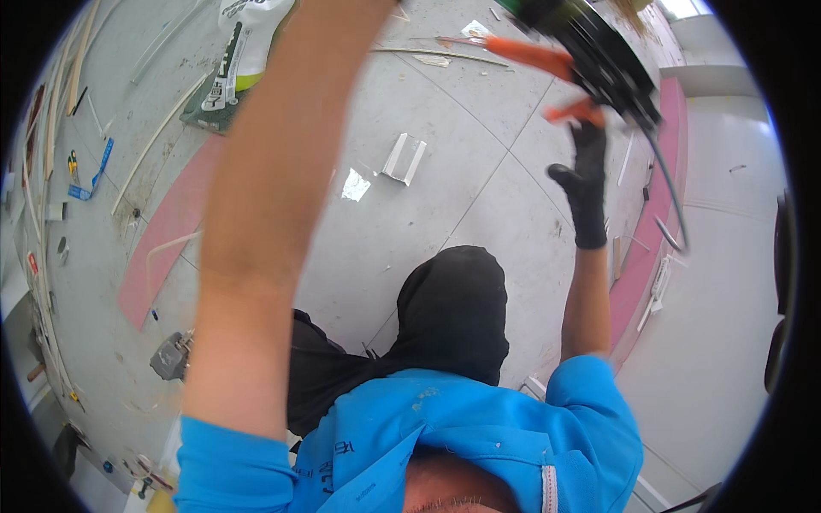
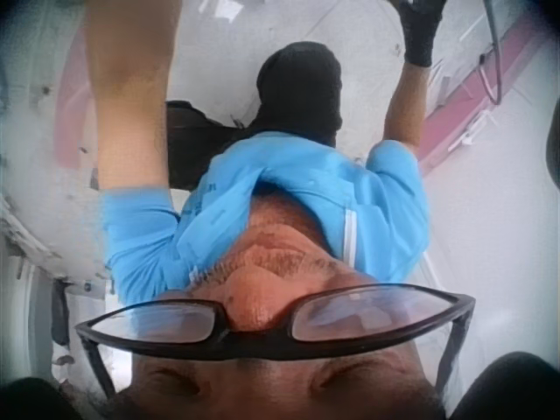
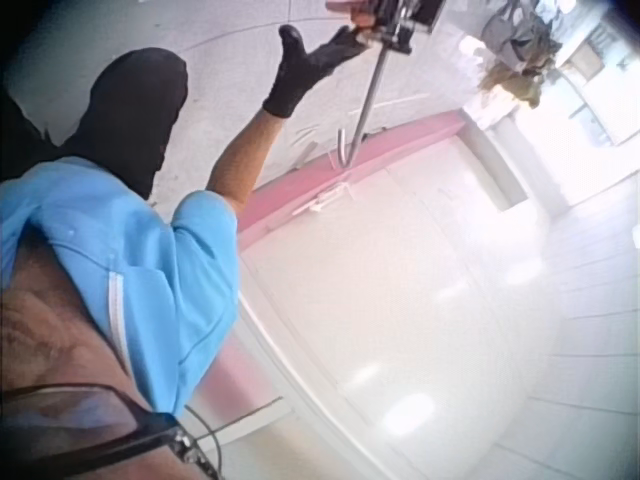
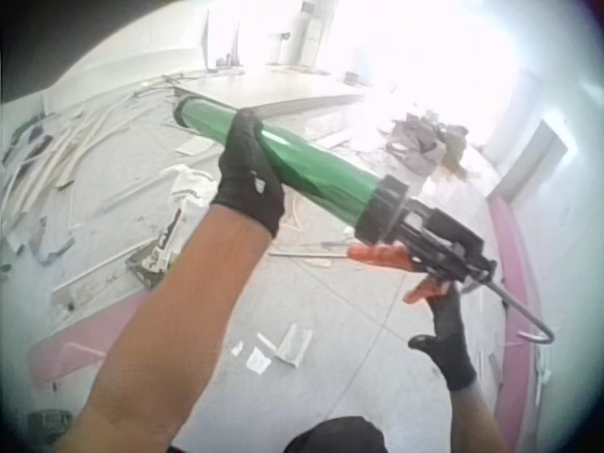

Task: The person measures and cuts a metal profile using a tape measure and tin snips. They then apply double-sided tape to the cut piece and use a caulking gun to apply sealant.

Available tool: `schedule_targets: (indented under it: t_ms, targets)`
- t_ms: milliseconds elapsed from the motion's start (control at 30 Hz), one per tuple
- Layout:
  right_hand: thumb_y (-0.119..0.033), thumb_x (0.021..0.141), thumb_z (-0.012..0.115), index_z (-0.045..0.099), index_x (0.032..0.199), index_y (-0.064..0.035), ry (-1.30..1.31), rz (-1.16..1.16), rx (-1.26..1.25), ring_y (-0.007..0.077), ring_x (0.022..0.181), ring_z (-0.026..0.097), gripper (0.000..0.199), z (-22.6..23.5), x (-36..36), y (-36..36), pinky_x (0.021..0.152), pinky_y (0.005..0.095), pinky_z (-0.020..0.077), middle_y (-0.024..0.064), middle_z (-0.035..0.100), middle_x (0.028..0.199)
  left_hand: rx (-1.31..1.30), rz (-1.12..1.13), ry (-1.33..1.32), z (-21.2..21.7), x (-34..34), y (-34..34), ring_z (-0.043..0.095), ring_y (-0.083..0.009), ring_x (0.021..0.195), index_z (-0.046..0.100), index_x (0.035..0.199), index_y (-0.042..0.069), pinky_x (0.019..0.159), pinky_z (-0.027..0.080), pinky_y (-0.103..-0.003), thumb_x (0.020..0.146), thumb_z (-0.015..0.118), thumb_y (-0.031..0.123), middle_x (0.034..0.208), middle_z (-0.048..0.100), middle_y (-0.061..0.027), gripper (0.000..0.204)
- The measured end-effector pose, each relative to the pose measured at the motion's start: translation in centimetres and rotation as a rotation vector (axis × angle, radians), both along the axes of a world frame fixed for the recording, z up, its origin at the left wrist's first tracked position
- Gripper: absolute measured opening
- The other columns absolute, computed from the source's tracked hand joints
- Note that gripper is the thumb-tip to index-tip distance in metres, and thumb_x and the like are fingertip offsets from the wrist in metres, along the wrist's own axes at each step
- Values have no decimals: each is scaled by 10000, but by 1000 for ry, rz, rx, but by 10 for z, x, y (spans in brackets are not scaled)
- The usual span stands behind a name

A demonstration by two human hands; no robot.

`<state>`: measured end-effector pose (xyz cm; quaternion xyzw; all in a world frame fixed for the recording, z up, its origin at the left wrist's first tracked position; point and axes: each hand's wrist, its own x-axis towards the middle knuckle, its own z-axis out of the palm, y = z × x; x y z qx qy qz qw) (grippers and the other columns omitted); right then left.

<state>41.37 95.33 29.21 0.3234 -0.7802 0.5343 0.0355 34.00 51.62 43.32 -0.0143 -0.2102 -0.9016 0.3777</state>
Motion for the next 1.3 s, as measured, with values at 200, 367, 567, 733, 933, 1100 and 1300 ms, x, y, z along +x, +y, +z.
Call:
schedule_targets:
  t_ms: [200,367,567,733,933,1100,1300]
  targets:
    - [12,930,623,492,1387,22,-16,-360,314,240,1186,598,475,37,67,92,973,364,512,158,592,1328,366,-183,-260,-83,77,189,569,-142,808,602,1027,40,742,493,-324,904,681,304,902,613,-35,302]
    - [11,906,606,414,1449,20,-479,-224,501,258,1083,657,576,98,168,126,917,332,542,190,620,1291,496,-562,-259,-106,115,245,603,-164,859,603,1007,106,788,519,-332,898,712,263,887,587,-2,220]
    - [-116,850,576,350,1485,0,-861,-337,276,321,1276,546,684,159,206,120,1052,481,463,189,488,1446,783,-706,-251,-235,108,276,652,-306,933,537,984,98,923,548,-484,889,739,348,945,627,-116,336]
    - [-165,763,681,312,1517,-45,-956,-326,177,343,1426,392,848,153,207,116,1160,596,306,167,402,1525,854,-757,-441,-282,137,312,639,-300,928,502,1088,67,892,549,-476,881,738,407,967,612,-133,463]
    - [-196,702,797,337,1506,-63,-1077,-279,48,349,1429,386,935,140,196,96,1163,596,292,166,412,1519,837,-679,-592,-296,139,307,622,-280,930,492,1102,87,887,550,-464,880,739,437,983,593,-101,482]
    - [-222,680,807,403,1440,-18,-1093,-225,15,360,1371,448,885,134,189,83,1149,567,326,179,498,1410,861,-684,-591,-315,136,308,603,-235,904,508,1119,127,801,575,-439,852,776,444,983,562,-52,493]
    - [-203,678,816,449,1393,2,-1108,-242,-51,354,1318,501,829,126,186,85,1137,549,356,189,534,1341,866,-666,-618,-322,138,314,605,-232,881,513,1107,121,786,583,-440,859,780,414,977,561,-52,468]
